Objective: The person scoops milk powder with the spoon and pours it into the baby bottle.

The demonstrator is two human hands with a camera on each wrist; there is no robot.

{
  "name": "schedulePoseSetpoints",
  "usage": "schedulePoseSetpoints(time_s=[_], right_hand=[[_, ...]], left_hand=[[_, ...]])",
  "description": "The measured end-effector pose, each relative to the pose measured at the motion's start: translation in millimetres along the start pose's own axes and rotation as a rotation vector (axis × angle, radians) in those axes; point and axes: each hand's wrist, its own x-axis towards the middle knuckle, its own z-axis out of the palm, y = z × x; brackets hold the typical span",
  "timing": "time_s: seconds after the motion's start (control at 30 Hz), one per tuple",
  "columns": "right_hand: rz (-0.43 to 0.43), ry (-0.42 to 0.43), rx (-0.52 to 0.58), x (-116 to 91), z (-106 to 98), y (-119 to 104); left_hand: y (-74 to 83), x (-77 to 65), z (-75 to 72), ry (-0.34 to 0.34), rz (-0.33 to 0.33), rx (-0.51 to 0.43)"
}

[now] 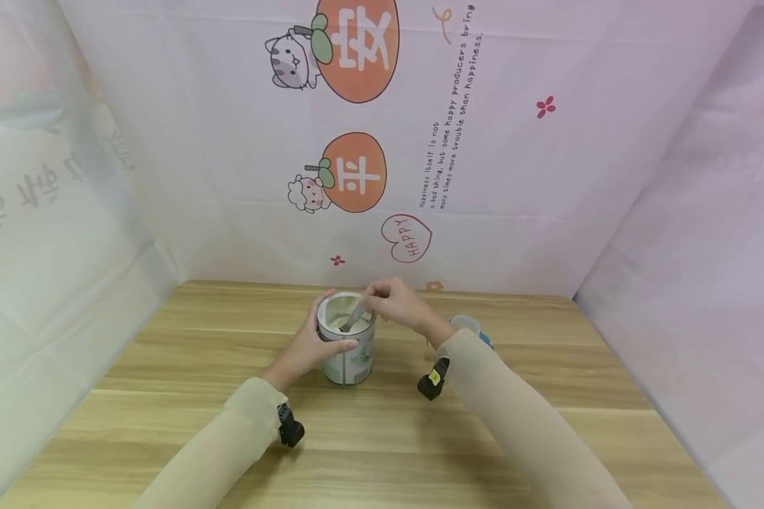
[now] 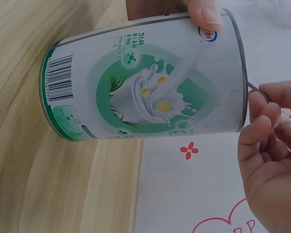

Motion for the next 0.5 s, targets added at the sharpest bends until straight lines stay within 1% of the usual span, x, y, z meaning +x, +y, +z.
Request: schedulePoseSetpoints(time_s=[0.1, 0.2, 0.37, 0.5], right_hand=[[0.011, 0.023, 0.046, -2.0, -1.6, 1.1], [0.023, 0.034, 0.063, -3.4, -2.6, 2.5], [0.051, 0.058, 0.113, -5.8, -2.6, 5.8], [0.094, 0.085, 0.173, -8.4, -2.7, 7.4]], left_hand=[[-0.4, 0.9, 0.3, 0.003, 0.009, -0.007], [-1.1, 1.4, 0.5, 0.007, 0.020, -0.010], [-1.4, 1.8, 0.9, 0.011, 0.017, -0.014], [-1.0, 1.8, 0.9, 0.006, 0.019, -0.020]])
